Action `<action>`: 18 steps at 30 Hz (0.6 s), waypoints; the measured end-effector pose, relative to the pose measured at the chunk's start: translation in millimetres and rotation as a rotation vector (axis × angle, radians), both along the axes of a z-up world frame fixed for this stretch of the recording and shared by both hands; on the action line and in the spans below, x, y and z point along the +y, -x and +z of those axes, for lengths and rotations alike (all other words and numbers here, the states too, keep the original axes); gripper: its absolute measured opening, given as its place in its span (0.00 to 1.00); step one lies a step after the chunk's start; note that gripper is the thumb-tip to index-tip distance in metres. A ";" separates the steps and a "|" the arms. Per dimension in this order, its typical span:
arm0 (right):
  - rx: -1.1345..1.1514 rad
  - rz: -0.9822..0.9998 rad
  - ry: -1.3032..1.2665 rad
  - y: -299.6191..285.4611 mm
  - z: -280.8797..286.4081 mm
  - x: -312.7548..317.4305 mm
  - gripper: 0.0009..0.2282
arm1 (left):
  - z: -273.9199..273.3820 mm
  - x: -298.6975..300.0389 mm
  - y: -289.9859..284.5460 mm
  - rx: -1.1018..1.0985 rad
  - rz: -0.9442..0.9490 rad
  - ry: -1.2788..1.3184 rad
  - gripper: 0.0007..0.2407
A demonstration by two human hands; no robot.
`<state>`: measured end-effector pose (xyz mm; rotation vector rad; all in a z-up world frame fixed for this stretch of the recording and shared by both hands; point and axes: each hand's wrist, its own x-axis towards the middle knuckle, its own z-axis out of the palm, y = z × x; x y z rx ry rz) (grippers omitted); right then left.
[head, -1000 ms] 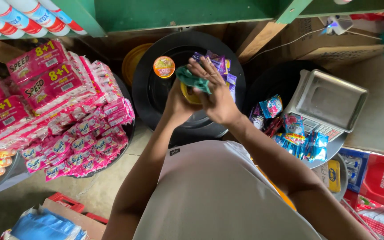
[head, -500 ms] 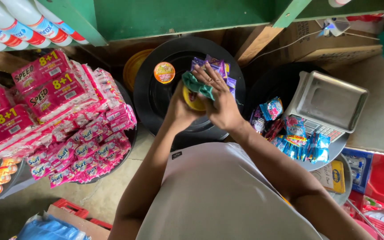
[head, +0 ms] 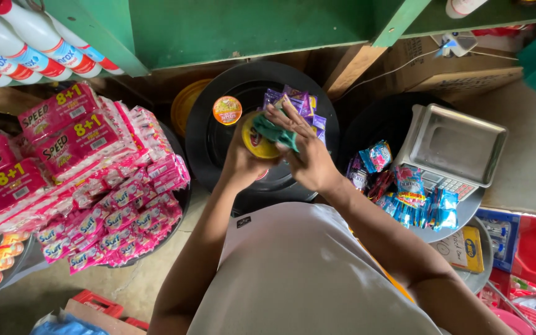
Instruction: Wiping down cup noodle containers and arranging them on a shelf in a grocery store.
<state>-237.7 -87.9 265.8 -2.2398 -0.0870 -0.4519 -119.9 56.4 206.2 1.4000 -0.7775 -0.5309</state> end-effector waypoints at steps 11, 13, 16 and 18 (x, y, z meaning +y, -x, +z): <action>-0.114 -0.033 0.009 13.8 -27.8 12.5 0.33 | -88.3 2.6 -21.8 1.139 -0.351 0.846 0.12; -0.098 -0.050 -0.363 14.0 -30.5 14.0 0.27 | 37.4 -15.2 -7.1 1.107 -0.065 0.516 0.28; 0.189 -0.419 -0.963 -4.8 -29.0 6.5 0.20 | 32.8 -24.6 3.5 1.004 0.004 0.262 0.28; 0.163 -0.449 -0.967 -4.6 -20.8 6.5 0.21 | 15.1 -28.4 5.0 0.937 -0.036 0.251 0.27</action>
